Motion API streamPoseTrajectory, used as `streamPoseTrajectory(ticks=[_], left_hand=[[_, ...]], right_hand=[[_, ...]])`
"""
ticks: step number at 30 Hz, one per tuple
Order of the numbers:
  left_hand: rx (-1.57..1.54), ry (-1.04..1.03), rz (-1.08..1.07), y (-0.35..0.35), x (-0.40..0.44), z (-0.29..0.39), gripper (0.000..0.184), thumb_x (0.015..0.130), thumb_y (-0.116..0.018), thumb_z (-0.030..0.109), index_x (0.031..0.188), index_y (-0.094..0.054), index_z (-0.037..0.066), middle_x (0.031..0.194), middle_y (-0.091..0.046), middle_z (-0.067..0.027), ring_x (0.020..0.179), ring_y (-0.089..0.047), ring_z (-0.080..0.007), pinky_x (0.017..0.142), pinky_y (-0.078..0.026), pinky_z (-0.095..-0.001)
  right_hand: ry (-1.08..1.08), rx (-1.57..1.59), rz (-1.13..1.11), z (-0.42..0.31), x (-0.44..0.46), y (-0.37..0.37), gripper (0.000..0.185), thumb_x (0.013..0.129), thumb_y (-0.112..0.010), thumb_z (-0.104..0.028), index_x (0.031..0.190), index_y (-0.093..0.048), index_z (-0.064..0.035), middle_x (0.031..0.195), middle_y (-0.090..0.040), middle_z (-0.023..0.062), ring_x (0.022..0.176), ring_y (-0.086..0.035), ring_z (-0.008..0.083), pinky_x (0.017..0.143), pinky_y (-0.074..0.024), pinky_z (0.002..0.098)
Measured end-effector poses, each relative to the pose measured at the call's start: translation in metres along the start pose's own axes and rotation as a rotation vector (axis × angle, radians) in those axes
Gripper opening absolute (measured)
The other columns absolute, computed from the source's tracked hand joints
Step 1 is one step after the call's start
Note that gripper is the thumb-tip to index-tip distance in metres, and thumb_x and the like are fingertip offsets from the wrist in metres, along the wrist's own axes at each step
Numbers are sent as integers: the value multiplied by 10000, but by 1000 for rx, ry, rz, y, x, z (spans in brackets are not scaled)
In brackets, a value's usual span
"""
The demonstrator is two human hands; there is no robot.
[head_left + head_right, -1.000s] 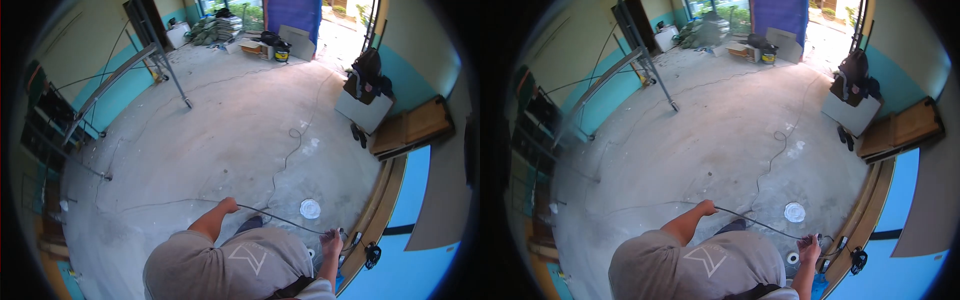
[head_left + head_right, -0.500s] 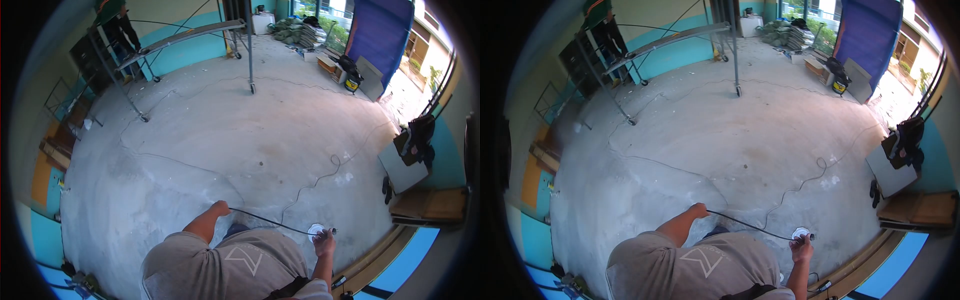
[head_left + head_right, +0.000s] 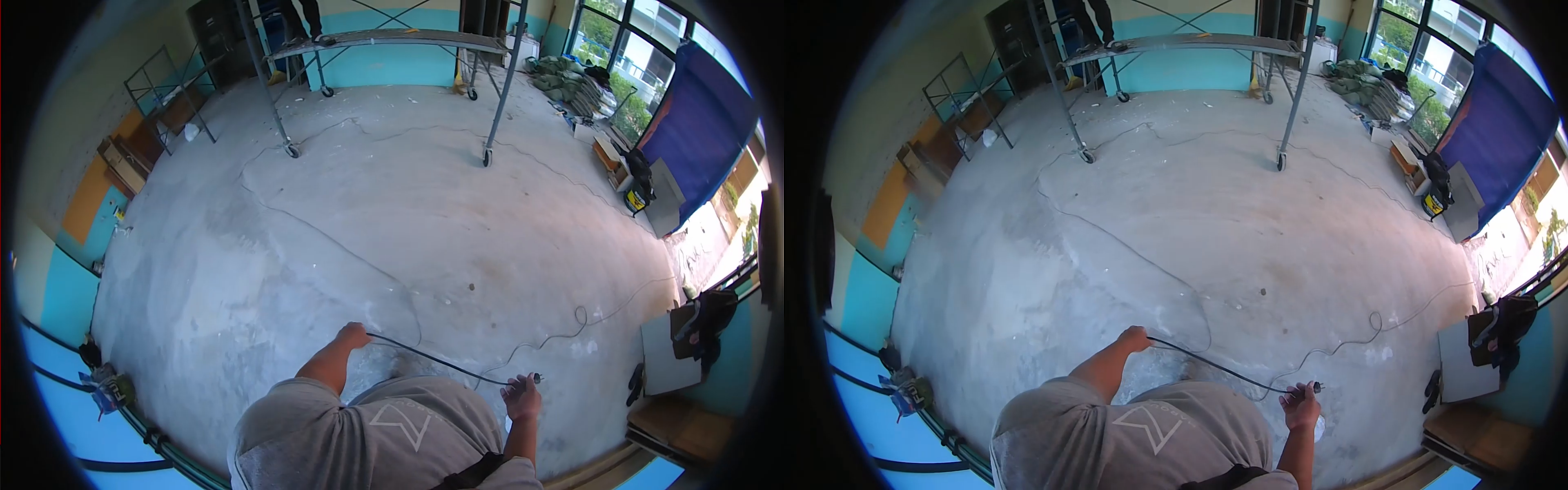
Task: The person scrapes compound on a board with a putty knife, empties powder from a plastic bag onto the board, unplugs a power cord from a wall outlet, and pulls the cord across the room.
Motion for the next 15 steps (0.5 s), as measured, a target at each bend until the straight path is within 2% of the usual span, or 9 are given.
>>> streamPoseTrajectory(ticks=[4,7,10,11,12,13,15], left_hand=[[-150,107,81,54,4,-52,589,752,-679,462,1137,-569,30,1152,-589,-193,1103,-545,-331,923,-450,-405],[-306,107,297,119,13,-95,640,744,-691,464,1187,-527,32,1199,-559,-207,1139,-523,-327,939,-437,-399],[-395,226,508,188,11,-161,868,728,-716,441,1362,-310,10,1258,-505,-252,1171,-490,-376,970,-410,-402],[-383,243,651,195,31,-209,889,730,-719,426,1375,-277,5,1255,-502,-265,1161,-492,-393,973,-409,-407],[-342,250,696,196,58,-263,885,732,-717,422,1389,-272,32,1271,-486,-267,1159,-488,-409,975,-405,-419],[-590,430,733,242,-14,-244,899,733,-713,431,1407,-247,63,1265,-484,-280,1145,-494,-421,967,-408,-437],[-722,536,905,233,-7,-336,862,755,-701,418,1423,-232,141,1241,-494,-286,1098,-517,-427,950,-420,-438]], right_hand=[[-41,-37,-101,22,16,-71,396,921,-494,-437,965,-520,-45,785,-563,99,625,-485,205,655,-440,388],[-69,-109,-99,37,27,-117,385,923,-491,-433,961,-520,-51,792,-567,100,644,-502,204,676,-454,398],[-68,-87,-129,41,48,-149,366,927,-490,-423,919,-526,-59,788,-574,103,646,-524,206,678,-466,398],[-52,-92,-124,40,54,-160,359,928,-491,-419,899,-526,-62,786,-576,104,645,-533,210,674,-474,402],[-35,-96,-117,36,59,-169,354,928,-492,-414,880,-526,-65,784,-579,105,644,-542,214,670,-482,405],[-14,-104,-109,31,64,-175,349,929,-493,-409,860,-526,-68,783,-581,106,644,-551,217,667,-490,408],[-11,-143,-73,29,77,-183,347,928,-499,-405,833,-522,-72,782,-585,109,651,-569,225,667,-508,416]])
Point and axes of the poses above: each hand's wrist, its own x-axis towards the middle knuckle, its own y-axis out of the back of the hand, z = x × y, the point moved 10 cm from there along x, towards the middle knuckle
